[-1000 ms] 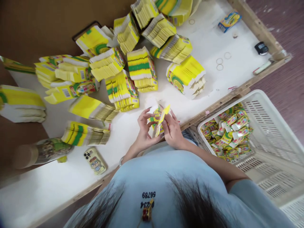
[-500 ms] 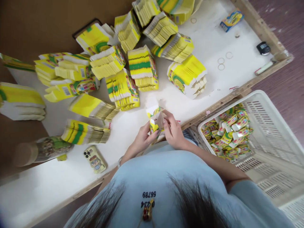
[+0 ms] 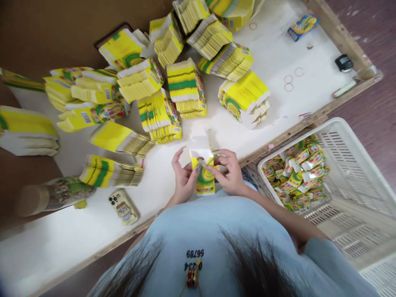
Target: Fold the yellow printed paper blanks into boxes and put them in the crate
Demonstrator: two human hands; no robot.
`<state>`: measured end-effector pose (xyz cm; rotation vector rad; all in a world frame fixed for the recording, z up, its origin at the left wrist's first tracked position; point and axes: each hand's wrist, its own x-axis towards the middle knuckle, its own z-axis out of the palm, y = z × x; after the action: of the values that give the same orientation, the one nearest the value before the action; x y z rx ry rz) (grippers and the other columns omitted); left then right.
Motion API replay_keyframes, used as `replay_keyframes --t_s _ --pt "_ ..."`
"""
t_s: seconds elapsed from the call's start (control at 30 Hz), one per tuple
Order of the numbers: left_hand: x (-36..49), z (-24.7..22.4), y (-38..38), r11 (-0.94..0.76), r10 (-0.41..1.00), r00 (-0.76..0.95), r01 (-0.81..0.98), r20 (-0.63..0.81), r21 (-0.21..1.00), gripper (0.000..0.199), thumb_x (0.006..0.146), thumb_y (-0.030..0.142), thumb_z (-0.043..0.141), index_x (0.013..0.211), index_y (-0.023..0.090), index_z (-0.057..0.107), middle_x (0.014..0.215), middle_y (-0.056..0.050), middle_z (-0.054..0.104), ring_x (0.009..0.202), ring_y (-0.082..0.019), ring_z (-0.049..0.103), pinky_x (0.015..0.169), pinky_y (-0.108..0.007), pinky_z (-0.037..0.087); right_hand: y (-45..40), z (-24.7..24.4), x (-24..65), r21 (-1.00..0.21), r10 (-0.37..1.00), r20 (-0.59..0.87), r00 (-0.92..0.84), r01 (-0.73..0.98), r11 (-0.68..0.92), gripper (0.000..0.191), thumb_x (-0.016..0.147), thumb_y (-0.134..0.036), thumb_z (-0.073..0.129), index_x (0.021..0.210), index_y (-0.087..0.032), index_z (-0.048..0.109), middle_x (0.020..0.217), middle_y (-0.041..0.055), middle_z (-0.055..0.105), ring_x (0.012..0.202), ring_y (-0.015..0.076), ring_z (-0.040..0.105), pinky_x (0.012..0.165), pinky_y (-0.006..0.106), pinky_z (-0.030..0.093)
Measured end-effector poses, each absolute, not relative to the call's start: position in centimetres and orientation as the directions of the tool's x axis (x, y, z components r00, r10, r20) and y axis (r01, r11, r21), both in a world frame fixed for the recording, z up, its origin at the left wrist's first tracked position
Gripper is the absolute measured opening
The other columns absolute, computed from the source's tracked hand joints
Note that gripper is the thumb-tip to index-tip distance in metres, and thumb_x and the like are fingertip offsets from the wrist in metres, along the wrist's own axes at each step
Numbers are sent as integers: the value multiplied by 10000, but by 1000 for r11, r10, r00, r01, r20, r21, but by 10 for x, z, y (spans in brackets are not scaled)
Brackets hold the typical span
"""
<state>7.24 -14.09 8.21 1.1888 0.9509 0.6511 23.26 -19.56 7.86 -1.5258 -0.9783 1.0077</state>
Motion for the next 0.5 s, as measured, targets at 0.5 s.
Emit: replay_keyframes --t_s 0.5 --pt "63 80 -135 110 803 569 151 -177 982 389 1011 597 541 1177 245 558 1212 -120 624 1005 -213 682 684 -281 577 -184 88 258 -980 976 24 215 199 -20 287 974 -495 646 873 -235 714 885 51 720 858 201 701 812 355 599"
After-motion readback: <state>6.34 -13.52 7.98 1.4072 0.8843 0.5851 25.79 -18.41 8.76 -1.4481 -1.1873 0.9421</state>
